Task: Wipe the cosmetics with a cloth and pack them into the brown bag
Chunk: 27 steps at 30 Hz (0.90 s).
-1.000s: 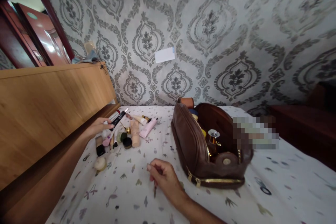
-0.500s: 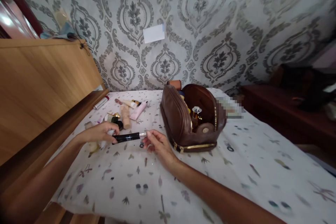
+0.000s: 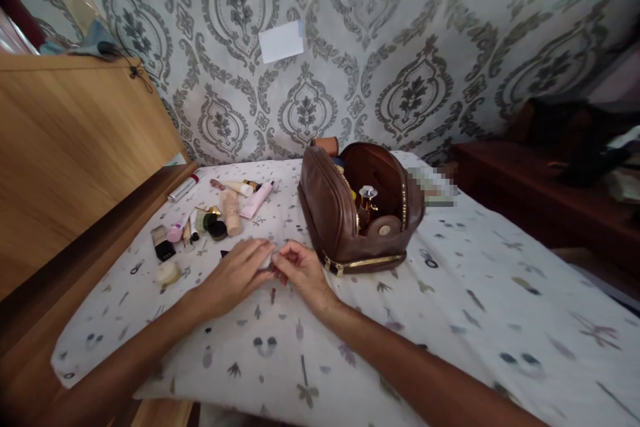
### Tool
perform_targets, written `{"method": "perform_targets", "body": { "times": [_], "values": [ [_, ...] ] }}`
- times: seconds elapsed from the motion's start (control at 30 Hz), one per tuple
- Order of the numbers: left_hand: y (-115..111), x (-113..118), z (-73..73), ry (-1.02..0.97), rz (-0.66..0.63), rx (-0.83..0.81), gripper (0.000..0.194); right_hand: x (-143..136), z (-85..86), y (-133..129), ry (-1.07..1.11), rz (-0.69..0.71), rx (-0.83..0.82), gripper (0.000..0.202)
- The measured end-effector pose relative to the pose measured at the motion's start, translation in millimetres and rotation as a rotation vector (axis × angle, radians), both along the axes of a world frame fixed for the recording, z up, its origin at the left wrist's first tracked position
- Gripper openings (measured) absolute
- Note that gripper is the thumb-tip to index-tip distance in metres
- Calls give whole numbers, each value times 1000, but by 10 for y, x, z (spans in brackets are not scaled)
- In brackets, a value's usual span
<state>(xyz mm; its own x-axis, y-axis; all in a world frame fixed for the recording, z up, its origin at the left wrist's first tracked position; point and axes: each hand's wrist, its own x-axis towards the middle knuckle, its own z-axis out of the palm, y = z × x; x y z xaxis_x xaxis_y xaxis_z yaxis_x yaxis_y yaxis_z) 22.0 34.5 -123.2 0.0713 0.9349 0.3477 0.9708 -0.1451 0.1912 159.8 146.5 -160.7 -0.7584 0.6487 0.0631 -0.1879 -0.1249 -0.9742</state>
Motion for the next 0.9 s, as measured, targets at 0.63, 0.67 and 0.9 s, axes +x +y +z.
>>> {"method": "perform_targets", "body": {
  "times": [0.63,0.67,0.9],
  "values": [
    [-33,-329,-39,118,-13,-176,26,30,6,-6,9,75,49,39],
    [-40,-349,-22,82,-14,-181,27,34,11,-8,7,73,64,39],
    [-96,-574,16,-62,26,-254,30,77,74,5,-10,-17,-1,39]
  ]
}}
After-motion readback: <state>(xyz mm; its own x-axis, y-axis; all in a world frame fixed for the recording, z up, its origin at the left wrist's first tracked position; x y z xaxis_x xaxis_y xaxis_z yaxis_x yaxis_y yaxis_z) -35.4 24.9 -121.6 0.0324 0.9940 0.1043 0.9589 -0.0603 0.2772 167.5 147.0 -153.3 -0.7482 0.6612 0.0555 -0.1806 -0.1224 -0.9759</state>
